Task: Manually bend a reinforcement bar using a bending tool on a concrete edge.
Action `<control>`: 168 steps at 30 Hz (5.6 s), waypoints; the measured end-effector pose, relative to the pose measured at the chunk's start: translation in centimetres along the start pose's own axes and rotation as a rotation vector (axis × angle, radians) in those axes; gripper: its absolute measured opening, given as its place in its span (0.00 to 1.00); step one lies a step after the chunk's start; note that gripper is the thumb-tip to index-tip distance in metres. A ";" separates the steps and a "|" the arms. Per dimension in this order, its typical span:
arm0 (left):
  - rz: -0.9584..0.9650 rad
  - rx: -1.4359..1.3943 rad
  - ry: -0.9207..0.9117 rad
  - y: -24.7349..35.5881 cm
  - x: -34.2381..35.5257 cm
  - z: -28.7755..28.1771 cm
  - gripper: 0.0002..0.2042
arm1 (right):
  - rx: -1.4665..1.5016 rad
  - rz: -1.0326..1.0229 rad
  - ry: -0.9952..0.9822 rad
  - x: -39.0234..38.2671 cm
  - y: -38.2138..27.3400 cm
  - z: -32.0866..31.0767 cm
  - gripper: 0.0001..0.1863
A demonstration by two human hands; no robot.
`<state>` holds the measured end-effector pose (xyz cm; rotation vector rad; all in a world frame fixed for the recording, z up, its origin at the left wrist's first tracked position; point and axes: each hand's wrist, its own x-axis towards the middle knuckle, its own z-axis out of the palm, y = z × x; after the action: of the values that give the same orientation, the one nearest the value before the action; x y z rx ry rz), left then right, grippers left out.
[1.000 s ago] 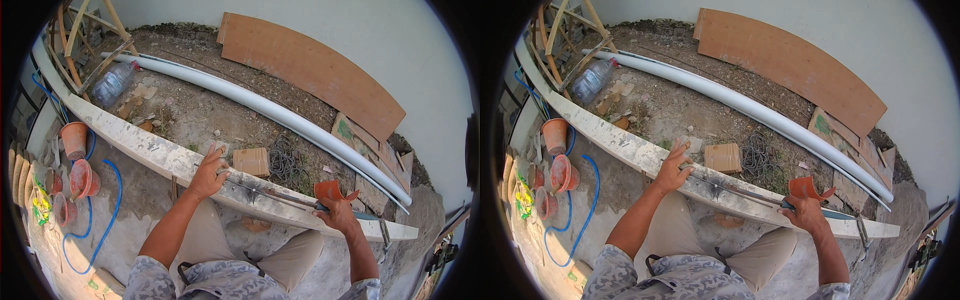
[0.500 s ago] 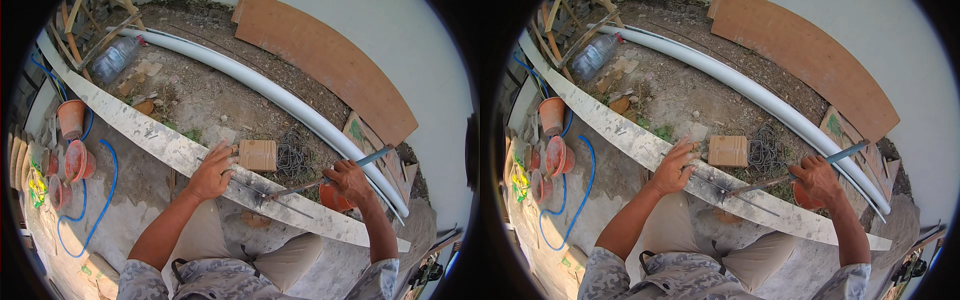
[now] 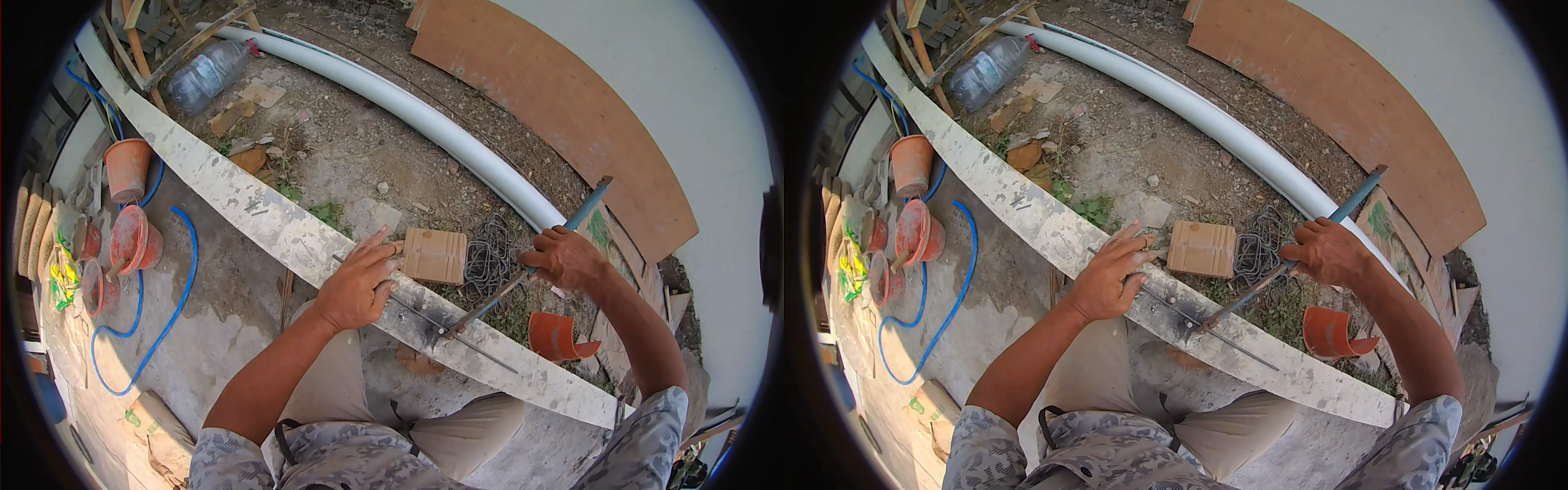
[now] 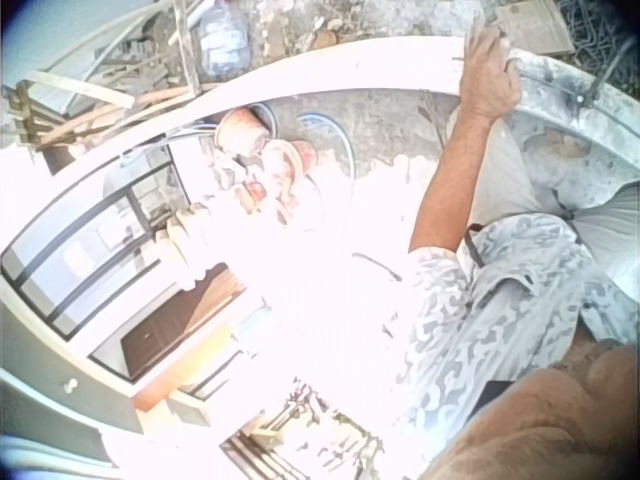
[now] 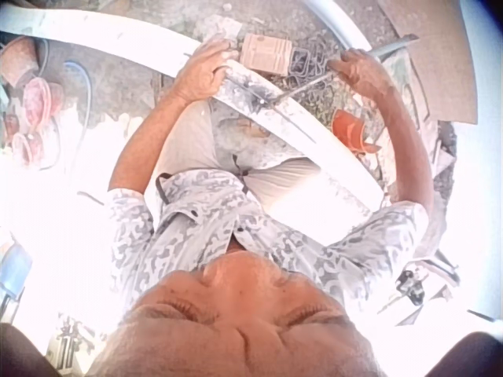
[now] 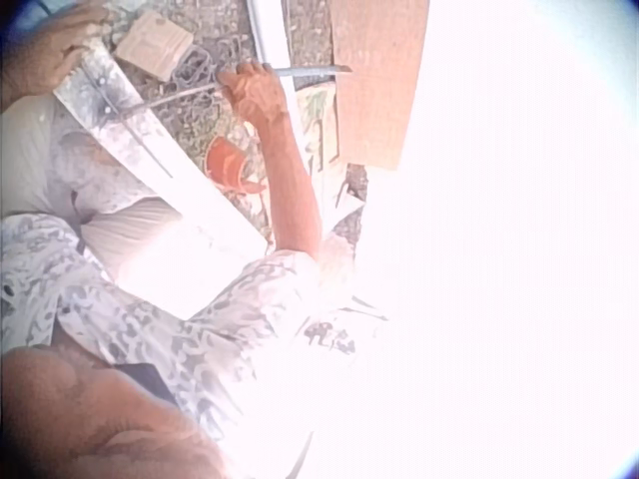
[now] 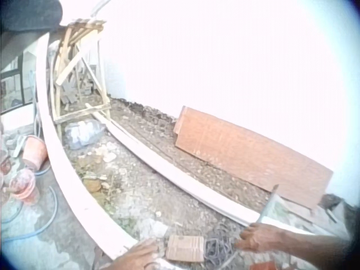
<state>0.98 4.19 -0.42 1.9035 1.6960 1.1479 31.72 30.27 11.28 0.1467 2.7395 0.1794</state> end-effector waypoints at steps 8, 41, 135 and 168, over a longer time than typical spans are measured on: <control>0.015 0.016 -0.001 0.2 0.2 -0.3 0.17 | 0.074 0.100 -0.021 -2.5 -1.6 2.5 0.18; 0.006 -0.038 0.069 -0.6 -0.6 -0.1 0.18 | 0.718 1.185 0.381 -7.9 -36.0 5.4 0.18; -0.751 -0.195 -0.496 8.5 -8.3 -0.3 0.17 | -0.096 0.354 0.231 -5.5 -6.6 1.5 0.10; -0.764 -0.309 -0.435 8.0 -8.3 -0.5 0.14 | 0.266 0.992 0.365 -9.0 -27.3 7.4 0.27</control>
<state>6.26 -5.51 2.76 1.0477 1.6358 0.5892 40.73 2.98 3.93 1.6740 2.7504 0.1034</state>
